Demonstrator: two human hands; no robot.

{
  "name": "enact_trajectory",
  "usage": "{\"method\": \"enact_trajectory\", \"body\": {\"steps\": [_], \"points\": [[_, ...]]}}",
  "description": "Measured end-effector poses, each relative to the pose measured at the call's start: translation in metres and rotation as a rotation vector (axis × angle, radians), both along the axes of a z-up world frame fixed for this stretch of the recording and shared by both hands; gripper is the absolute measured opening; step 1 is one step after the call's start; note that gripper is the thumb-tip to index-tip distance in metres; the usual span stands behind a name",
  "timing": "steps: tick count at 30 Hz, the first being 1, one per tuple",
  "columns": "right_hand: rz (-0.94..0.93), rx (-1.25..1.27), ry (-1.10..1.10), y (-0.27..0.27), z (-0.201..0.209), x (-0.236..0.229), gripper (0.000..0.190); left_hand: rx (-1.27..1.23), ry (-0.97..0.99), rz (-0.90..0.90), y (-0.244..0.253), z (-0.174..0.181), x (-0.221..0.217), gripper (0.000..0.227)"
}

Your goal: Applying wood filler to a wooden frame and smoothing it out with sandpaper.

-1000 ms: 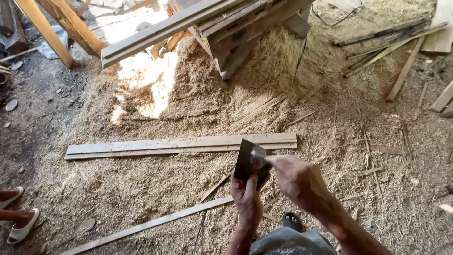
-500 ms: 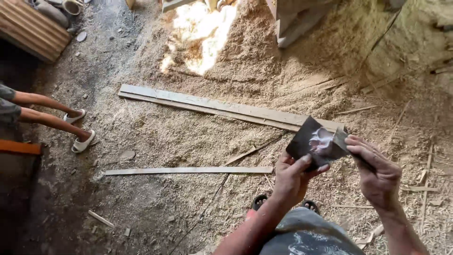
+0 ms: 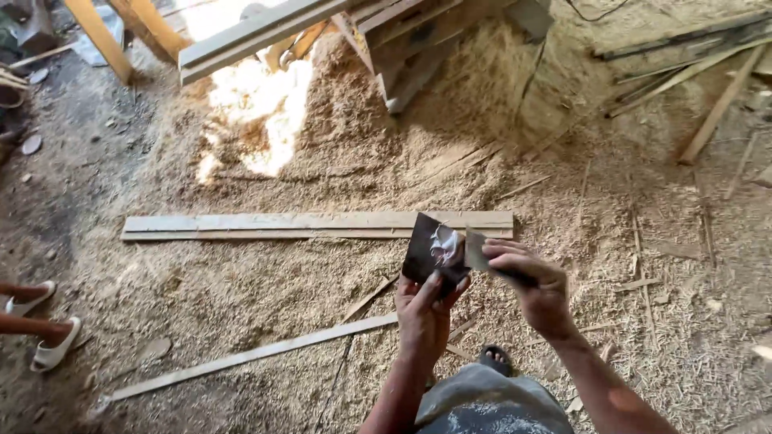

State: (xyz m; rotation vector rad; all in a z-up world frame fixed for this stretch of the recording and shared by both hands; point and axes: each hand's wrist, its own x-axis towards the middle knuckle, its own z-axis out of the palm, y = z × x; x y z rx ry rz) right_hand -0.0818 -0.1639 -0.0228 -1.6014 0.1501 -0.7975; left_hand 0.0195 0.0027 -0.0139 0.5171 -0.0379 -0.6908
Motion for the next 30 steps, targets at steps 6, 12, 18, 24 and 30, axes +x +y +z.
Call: {"method": "enact_trajectory", "body": {"steps": [6,12,18,24,30], "points": [[-0.038,-0.096,0.156,-0.032,-0.011,0.002,0.018,-0.001,0.026,-0.050,-0.001,0.004,-0.004,0.042],[-0.343,0.224,0.395,-0.003,0.046,-0.012,0.016,-0.016,-0.141,0.126,-0.006,-0.028,0.006,0.029],[-0.207,0.604,0.319,0.032,0.016,0.008,0.025,0.056,-0.118,0.154,-0.009,-0.039,0.003,0.019],[-0.148,0.709,0.211,0.039,-0.013,0.013,0.021,0.084,-0.147,0.111,0.004,-0.054,0.009,0.015],[-0.235,0.444,0.303,0.046,0.001,0.021,0.019,0.050,-0.159,0.040,0.007,-0.056,0.010,0.013]]}}
